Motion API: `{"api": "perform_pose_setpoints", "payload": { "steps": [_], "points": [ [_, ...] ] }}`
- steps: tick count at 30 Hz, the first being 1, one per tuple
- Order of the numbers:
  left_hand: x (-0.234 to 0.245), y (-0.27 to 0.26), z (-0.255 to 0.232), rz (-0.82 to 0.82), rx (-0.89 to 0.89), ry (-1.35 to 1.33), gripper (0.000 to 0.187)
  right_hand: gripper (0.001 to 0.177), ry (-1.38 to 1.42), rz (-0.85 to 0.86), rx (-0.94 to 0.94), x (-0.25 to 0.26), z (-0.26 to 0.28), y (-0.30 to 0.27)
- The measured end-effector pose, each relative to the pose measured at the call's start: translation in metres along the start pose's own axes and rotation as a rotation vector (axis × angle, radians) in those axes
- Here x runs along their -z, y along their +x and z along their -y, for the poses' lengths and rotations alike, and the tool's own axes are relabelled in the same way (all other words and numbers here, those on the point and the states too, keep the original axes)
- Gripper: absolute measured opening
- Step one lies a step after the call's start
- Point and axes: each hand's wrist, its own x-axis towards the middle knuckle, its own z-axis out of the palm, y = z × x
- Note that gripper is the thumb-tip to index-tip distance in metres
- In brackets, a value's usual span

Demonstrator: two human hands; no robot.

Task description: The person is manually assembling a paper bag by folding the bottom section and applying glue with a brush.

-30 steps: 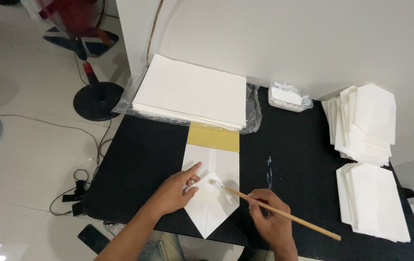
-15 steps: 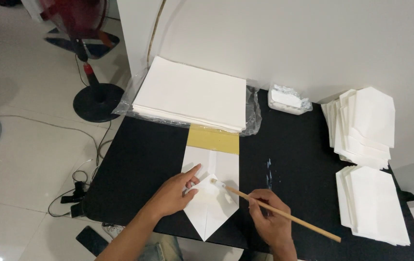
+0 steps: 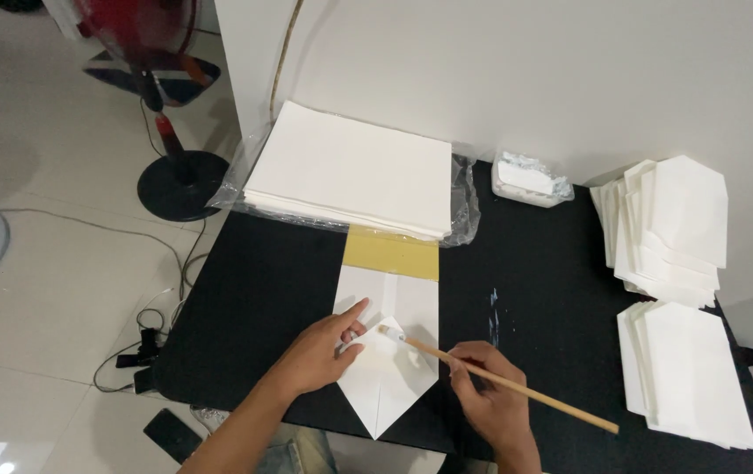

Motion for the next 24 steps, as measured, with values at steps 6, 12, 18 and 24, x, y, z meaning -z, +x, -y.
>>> {"api": "perform_pose_setpoints", "payload": {
  "steps": [6,12,18,24],
  "points": [
    [0.0,-0.001,-0.002,-0.003,-0.012,0.008,0.076,0.009,0.003,0.03,-0.048,-0.007,-0.004,0.002],
    [-0.001,0.002,0.002,-0.002,-0.034,-0.007,0.077,0.011,-0.059,0.026,-0.171,0.003,0.001,0.004],
    [-0.003,0.001,0.005,0.005,-0.033,0.005,0.077,0.011,-0.083,0.081,-0.05,-0.001,0.005,0.005],
    [-0.002,0.002,0.008,-0.015,-0.078,0.029,0.077,0.009,-0.043,-0.008,-0.007,0.001,-0.005,-0.003]
  ]
}}
